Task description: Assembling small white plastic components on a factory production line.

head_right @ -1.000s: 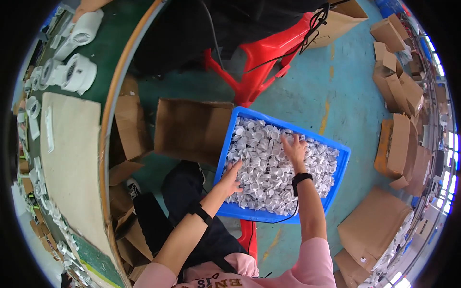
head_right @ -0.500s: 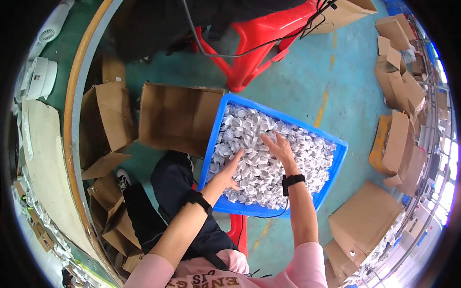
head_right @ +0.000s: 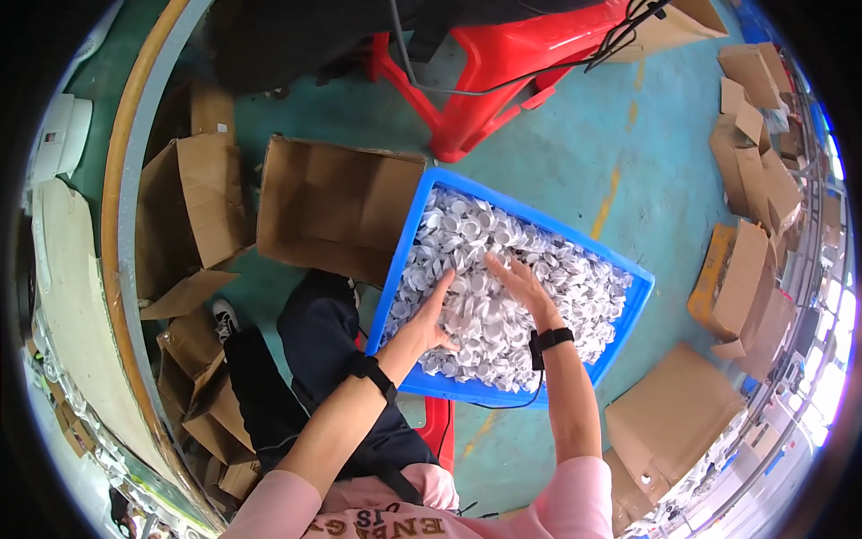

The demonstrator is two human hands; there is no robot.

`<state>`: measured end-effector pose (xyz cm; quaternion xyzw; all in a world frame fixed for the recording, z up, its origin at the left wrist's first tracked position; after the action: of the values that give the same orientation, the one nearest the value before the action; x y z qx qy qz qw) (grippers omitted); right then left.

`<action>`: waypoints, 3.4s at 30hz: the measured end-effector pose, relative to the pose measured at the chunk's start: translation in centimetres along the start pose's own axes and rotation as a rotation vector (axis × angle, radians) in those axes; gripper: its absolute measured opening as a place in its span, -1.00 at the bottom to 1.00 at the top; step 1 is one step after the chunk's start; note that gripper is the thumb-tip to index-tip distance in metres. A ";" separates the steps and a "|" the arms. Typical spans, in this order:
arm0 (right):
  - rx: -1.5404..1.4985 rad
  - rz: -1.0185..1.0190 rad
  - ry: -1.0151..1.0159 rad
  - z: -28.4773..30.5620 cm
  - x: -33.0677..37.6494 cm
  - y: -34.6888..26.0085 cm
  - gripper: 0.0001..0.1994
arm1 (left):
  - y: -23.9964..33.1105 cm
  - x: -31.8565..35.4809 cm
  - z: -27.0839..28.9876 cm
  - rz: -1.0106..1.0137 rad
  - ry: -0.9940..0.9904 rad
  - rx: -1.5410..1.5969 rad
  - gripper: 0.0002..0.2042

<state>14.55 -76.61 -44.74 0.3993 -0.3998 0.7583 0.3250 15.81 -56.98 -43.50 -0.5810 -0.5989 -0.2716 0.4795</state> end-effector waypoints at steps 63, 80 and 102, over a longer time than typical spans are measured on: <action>-0.243 0.933 0.527 -3.5 40.8 -23.3 -0.62 | -8.1 37.0 -0.3 -0.911 -0.658 0.224 -0.55; -0.084 1.087 -0.315 -29.3 38.0 -50.5 -0.46 | 3.1 53.6 26.7 -1.069 -0.173 0.301 -0.32; 0.339 1.218 0.555 -25.6 27.4 -54.0 -0.37 | -0.6 62.1 32.6 -1.303 0.562 -0.228 -0.08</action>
<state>36.69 -24.41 -11.57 -0.0600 -0.3307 0.9320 -0.1356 15.22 -1.29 -0.85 -0.0602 -0.6457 -0.7028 0.2924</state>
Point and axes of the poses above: each hand's wrist, its own x-axis away from the middle knuckle, its own z-axis out of the back of the hand, y = z × x, the point moved 2 cm from there along -x, towards the middle knuckle, and after that the axes turned 10 degrees about x, right-handed, at the moved point
